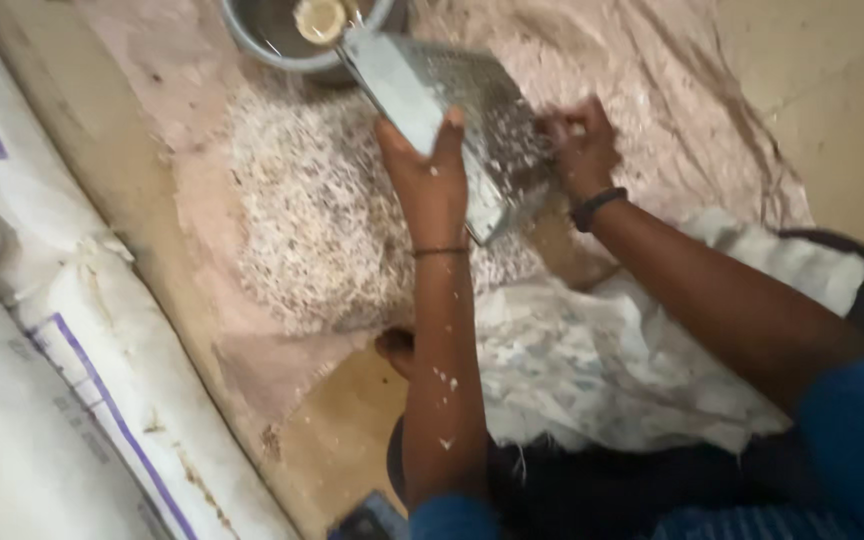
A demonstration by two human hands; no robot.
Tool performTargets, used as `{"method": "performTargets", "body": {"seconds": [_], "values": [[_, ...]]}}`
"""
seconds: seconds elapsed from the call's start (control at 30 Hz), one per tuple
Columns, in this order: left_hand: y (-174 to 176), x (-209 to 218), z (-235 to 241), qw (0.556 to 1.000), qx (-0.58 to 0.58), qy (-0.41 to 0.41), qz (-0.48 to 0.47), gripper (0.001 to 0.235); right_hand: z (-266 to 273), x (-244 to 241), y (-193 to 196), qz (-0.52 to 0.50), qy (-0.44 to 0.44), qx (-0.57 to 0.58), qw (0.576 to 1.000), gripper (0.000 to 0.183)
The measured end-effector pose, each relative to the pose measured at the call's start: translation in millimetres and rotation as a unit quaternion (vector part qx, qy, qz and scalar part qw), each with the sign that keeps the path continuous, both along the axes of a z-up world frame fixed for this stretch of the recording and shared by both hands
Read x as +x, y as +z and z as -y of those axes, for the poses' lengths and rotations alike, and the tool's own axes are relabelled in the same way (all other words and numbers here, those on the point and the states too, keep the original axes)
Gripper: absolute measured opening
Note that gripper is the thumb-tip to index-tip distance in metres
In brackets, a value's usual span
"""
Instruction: The person sits on the floor and grates pieces of coconut using a metal hand grater, accumulating a pile of grated coconut on a cloth spread on the floor.
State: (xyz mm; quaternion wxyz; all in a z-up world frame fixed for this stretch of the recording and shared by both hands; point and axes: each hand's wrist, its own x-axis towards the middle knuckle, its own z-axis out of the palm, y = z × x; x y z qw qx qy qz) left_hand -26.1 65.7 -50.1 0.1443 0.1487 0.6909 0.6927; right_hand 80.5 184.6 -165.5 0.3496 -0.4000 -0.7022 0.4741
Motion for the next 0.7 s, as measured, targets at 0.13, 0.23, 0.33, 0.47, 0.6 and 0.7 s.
{"method": "performTargets", "body": {"seconds": [0.13,0.23,0.33,0.47,0.6,0.7], "values": [[8.4,-10.0,-13.9,1.000,-0.019,0.024,0.000,0.044,-6.7,-10.2,24.3,-0.089,0.003,-0.245,0.966,0.021],[-1.8,-6.9,-15.8,1.000,0.005,0.024,0.000,0.045,13.7,0.5,18.4,-0.140,0.077,-0.137,0.978,0.018],[-1.4,-10.0,-5.7,1.000,0.004,0.006,0.012,0.041,-4.6,0.1,-6.7,0.008,0.034,-0.052,0.998,0.027],[10.4,-11.5,-9.6,1.000,0.004,0.017,-0.001,0.046,-12.1,-15.4,-2.9,-0.059,0.003,-0.089,0.994,0.024],[1.4,-18.4,-18.7,1.000,0.005,0.015,0.018,0.046,12.7,5.0,-4.9,-0.134,0.099,0.034,0.985,0.023],[6.0,-10.4,-10.0,0.999,-0.019,0.018,0.031,0.048,-21.6,-13.0,-14.2,0.001,0.020,0.049,0.999,0.023]]}}
